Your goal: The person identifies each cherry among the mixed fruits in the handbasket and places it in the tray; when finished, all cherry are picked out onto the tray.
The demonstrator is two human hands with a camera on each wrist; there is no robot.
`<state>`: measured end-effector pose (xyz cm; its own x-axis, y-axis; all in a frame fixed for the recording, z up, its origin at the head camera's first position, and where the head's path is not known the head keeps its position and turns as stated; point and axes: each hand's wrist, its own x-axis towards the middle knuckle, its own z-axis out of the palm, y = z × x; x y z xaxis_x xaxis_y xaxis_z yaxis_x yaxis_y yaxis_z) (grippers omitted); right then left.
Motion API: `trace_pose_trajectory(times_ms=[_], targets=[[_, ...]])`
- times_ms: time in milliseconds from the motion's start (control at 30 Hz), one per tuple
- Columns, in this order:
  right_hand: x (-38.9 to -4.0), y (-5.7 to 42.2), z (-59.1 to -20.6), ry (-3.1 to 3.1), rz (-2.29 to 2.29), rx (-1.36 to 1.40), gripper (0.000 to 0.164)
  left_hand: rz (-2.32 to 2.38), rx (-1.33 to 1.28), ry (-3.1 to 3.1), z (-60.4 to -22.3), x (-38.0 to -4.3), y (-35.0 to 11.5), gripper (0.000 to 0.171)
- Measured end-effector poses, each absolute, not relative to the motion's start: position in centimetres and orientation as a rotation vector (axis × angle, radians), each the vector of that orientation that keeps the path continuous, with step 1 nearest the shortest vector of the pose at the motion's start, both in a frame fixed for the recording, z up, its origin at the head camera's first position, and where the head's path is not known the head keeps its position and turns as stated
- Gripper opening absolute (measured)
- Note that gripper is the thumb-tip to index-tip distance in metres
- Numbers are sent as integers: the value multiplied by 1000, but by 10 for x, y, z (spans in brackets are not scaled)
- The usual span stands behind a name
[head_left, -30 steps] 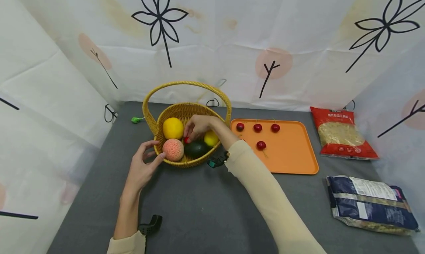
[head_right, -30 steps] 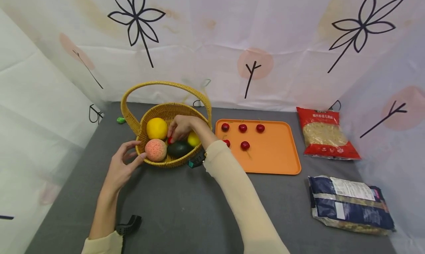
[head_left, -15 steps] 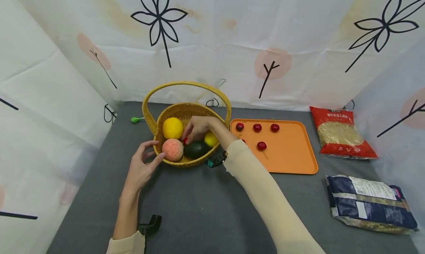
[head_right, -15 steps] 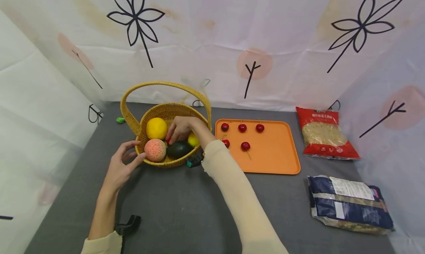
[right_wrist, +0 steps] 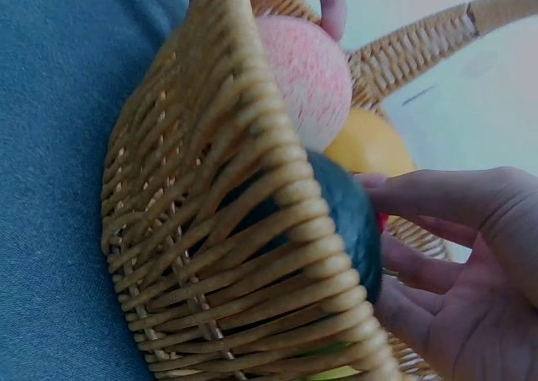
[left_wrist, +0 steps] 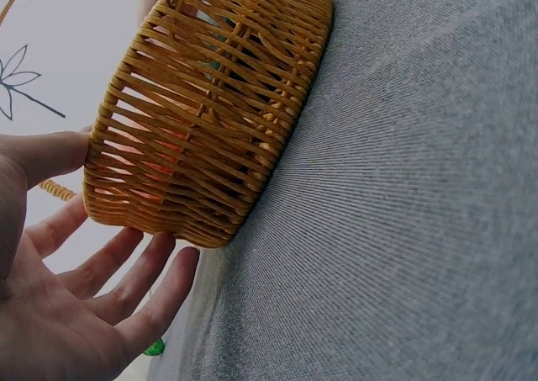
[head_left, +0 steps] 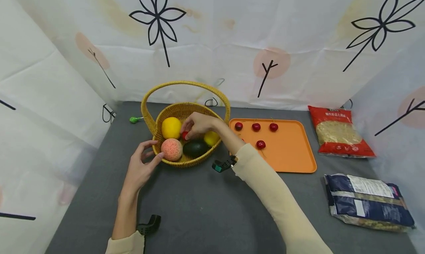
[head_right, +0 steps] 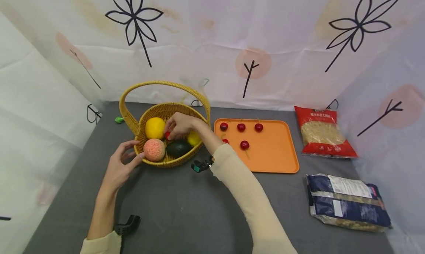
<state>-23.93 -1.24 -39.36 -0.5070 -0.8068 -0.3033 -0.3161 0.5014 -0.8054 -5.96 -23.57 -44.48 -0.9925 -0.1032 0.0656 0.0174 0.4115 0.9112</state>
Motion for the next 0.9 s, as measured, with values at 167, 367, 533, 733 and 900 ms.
trace_pose_trajectory(times_ms=[167, 367, 533, 733, 900], targets=[[-228, -7, -378, 2063, -944, -1052, 30, -1633, 91, -2566, -435, -57, -232, 53], [-204, 20, -349, 2059, -976, -1176, 31, -1646, 100, -2572, -427, -54, -229, 54], [-184, 58, -331, 2005, -1074, -1193, 31, -1657, 89, -2556, -439, -58, -234, 54], [-162, 106, -324, 1976, -1175, -1137, 31, -1650, 85, -2544, -452, -61, -240, 55], [-151, 144, -324, 2029, -1222, -1121, 32, -1657, 87, -2554, -442, -59, -236, 54]])
